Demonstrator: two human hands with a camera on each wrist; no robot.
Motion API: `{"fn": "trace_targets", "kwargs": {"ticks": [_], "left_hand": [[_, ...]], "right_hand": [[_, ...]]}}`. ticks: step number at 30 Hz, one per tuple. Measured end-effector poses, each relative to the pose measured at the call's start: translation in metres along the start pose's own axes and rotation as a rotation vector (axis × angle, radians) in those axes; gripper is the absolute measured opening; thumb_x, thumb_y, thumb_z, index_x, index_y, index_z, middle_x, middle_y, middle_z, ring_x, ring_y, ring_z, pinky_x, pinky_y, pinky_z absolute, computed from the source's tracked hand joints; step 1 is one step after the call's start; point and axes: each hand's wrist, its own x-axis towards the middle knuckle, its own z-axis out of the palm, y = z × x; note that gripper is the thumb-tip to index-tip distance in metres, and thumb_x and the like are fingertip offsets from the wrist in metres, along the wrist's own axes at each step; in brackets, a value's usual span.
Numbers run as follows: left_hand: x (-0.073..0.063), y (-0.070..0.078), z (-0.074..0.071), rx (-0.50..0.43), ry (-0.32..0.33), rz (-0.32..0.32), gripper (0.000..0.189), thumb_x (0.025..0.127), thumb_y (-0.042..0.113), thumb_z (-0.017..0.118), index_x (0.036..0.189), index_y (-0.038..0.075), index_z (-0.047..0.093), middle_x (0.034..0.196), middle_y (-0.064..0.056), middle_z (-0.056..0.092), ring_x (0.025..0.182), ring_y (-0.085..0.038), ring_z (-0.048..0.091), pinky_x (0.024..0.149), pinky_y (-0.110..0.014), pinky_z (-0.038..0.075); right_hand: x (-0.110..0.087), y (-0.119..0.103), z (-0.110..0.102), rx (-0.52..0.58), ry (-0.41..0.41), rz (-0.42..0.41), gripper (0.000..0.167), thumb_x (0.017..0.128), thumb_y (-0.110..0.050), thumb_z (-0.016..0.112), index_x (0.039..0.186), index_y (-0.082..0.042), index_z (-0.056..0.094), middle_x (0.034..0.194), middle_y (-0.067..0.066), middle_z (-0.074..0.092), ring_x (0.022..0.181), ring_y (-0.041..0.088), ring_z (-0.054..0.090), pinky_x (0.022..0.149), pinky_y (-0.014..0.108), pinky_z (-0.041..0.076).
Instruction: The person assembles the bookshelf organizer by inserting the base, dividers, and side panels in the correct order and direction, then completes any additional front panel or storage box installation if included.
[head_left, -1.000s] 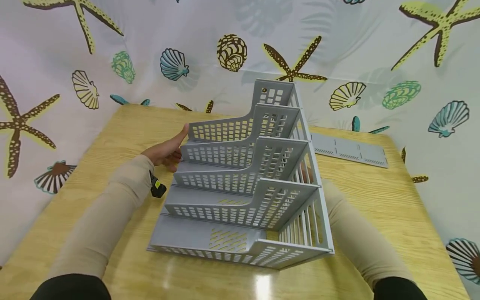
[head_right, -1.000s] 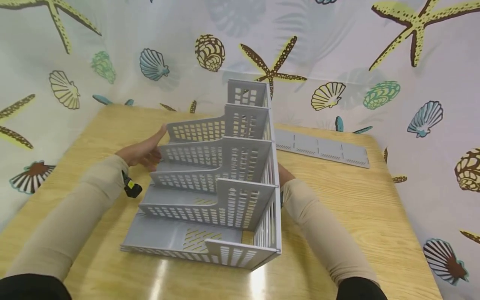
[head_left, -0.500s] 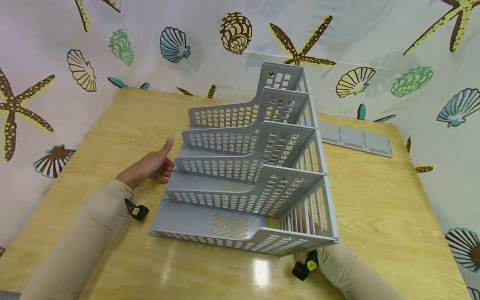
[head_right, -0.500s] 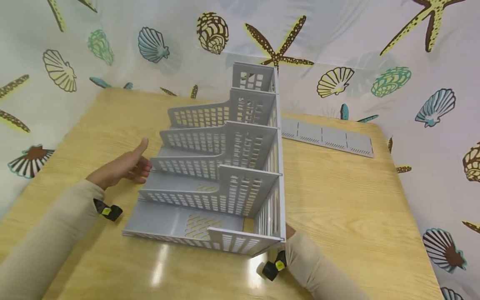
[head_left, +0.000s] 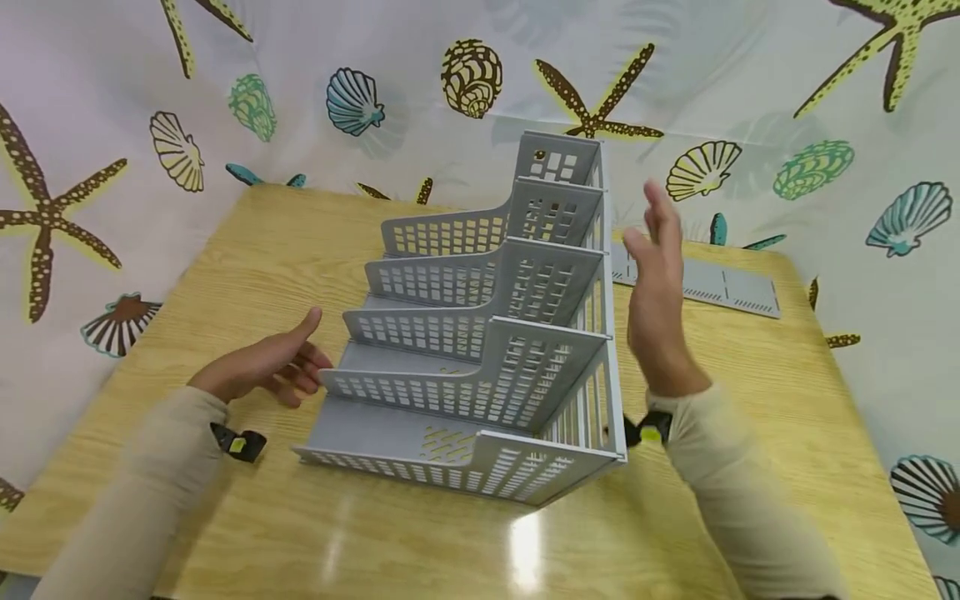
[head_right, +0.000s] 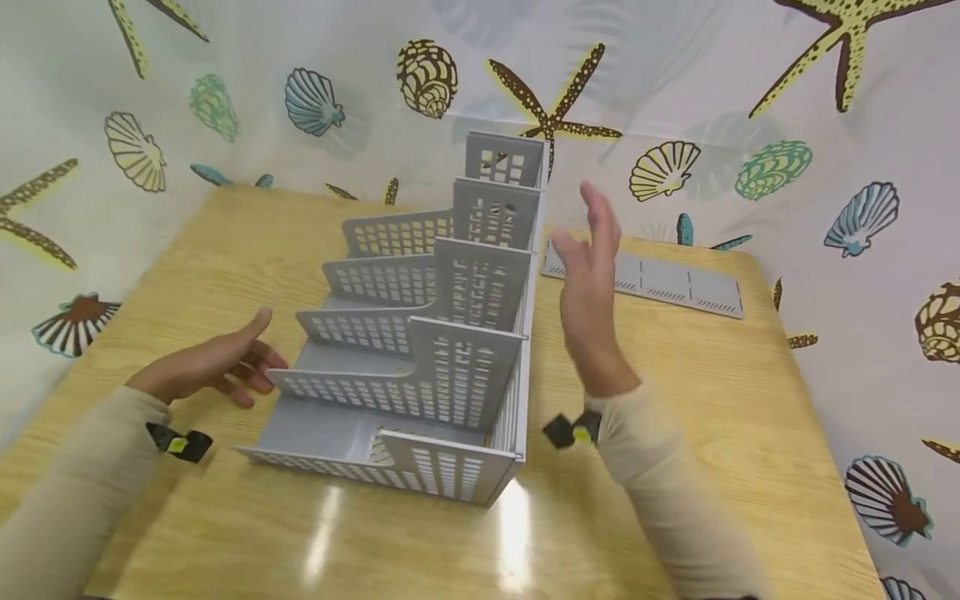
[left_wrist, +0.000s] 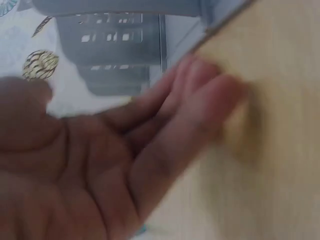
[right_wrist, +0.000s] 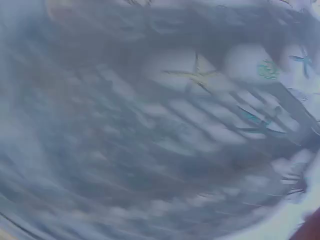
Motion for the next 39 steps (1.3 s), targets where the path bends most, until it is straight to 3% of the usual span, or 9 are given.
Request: {"fn": "trace_targets", "kwargs": {"ticks": [5,10,14,18,22,25,31,35,39], "left_hand": [[-0.033,-0.021,0.021,0.074,-0.097,-0.090,0.080,0.103,0.066,0.020,0.103,0.002,0.066,0.088,-0.007,0.070,0.077,-0.018,0.067,0.064,-0.038,0.059],[-0.043,-0.019,0.050,-0.035,-0.202,-0.035,0.086,0.104,0.064,0.016,0.108,-0.005,0.068,0.091,-0.015,0.077,0.080,-0.025,0.076,0.062,-0.040,0.061],[-0.043,0.003,0.049,-0.112,-0.132,0.072,0.089,0.105,0.062,0.013,0.131,-0.013,0.054,0.118,-0.025,0.071,0.097,-0.029,0.075,0.072,-0.042,0.062],[-0.036,0.038,0.033,-0.131,0.027,0.164,0.107,0.096,0.074,0.002,0.151,-0.016,0.019,0.150,-0.039,0.037,0.121,-0.048,0.061,0.082,-0.049,0.061],[-0.021,0.078,0.033,-0.203,0.171,0.255,0.106,0.088,0.079,-0.004,0.158,0.000,-0.014,0.163,-0.035,-0.004,0.142,-0.060,0.029,0.099,-0.063,0.050],[-0.018,0.111,0.036,-0.298,0.286,0.324,0.090,0.096,0.071,0.012,0.158,0.014,-0.020,0.166,-0.023,-0.013,0.149,-0.054,0.018,0.110,-0.069,0.036],[-0.024,0.156,0.023,-0.308,0.405,0.472,0.087,0.099,0.025,0.049,0.158,0.022,-0.015,0.166,-0.010,0.001,0.148,-0.033,0.027,0.113,-0.055,0.035],[-0.028,0.164,0.009,-0.172,0.371,0.565,0.089,0.091,0.007,0.046,0.158,0.026,-0.009,0.165,-0.005,0.000,0.142,-0.032,0.027,0.105,-0.051,0.035],[-0.033,0.165,0.005,-0.052,0.302,0.612,0.100,0.084,-0.004,0.044,0.158,0.033,-0.012,0.166,0.001,-0.009,0.147,-0.027,0.009,0.110,-0.055,0.024]], "right_hand": [[0.076,-0.034,-0.015,-0.362,-0.204,0.121,0.065,0.101,-0.020,0.050,0.159,-0.029,0.022,0.167,-0.003,0.015,0.156,0.016,0.016,0.125,0.040,0.022],[0.082,-0.027,-0.044,-0.170,-0.207,0.190,0.053,0.095,-0.003,0.047,0.146,-0.019,0.046,0.127,0.002,0.056,0.101,0.011,0.062,0.075,0.024,0.056],[0.059,-0.027,-0.065,0.055,0.035,0.125,0.042,0.090,0.008,0.048,0.124,-0.013,0.060,0.106,-0.002,0.062,0.080,0.009,0.060,0.054,0.020,0.051],[0.035,-0.029,-0.078,0.108,0.240,0.093,0.042,0.088,0.013,0.046,0.118,-0.013,0.059,0.107,-0.001,0.060,0.079,0.011,0.055,0.048,0.018,0.045],[-0.005,-0.021,-0.087,0.180,0.404,0.006,0.045,0.086,0.018,0.044,0.120,-0.009,0.056,0.109,0.006,0.059,0.081,0.014,0.057,0.047,0.017,0.047],[-0.049,-0.011,-0.095,0.103,0.477,-0.055,0.049,0.087,0.017,0.047,0.129,-0.009,0.054,0.110,0.007,0.060,0.088,0.015,0.061,0.054,0.016,0.050],[-0.132,0.018,-0.106,-0.563,0.485,-0.092,0.025,0.099,-0.011,0.060,0.118,0.001,0.071,0.095,-0.027,0.063,0.087,-0.012,0.062,0.065,0.001,0.046],[-0.164,0.030,-0.112,-0.776,0.351,-0.108,0.014,0.091,-0.007,0.072,0.095,0.006,0.077,0.080,-0.005,0.077,0.072,-0.027,0.054,0.060,0.000,0.047],[-0.184,0.037,-0.111,-0.882,0.070,-0.079,0.015,0.079,-0.002,0.081,0.091,0.007,0.077,0.076,0.018,0.076,0.060,-0.014,0.062,0.051,0.006,0.048]]}}
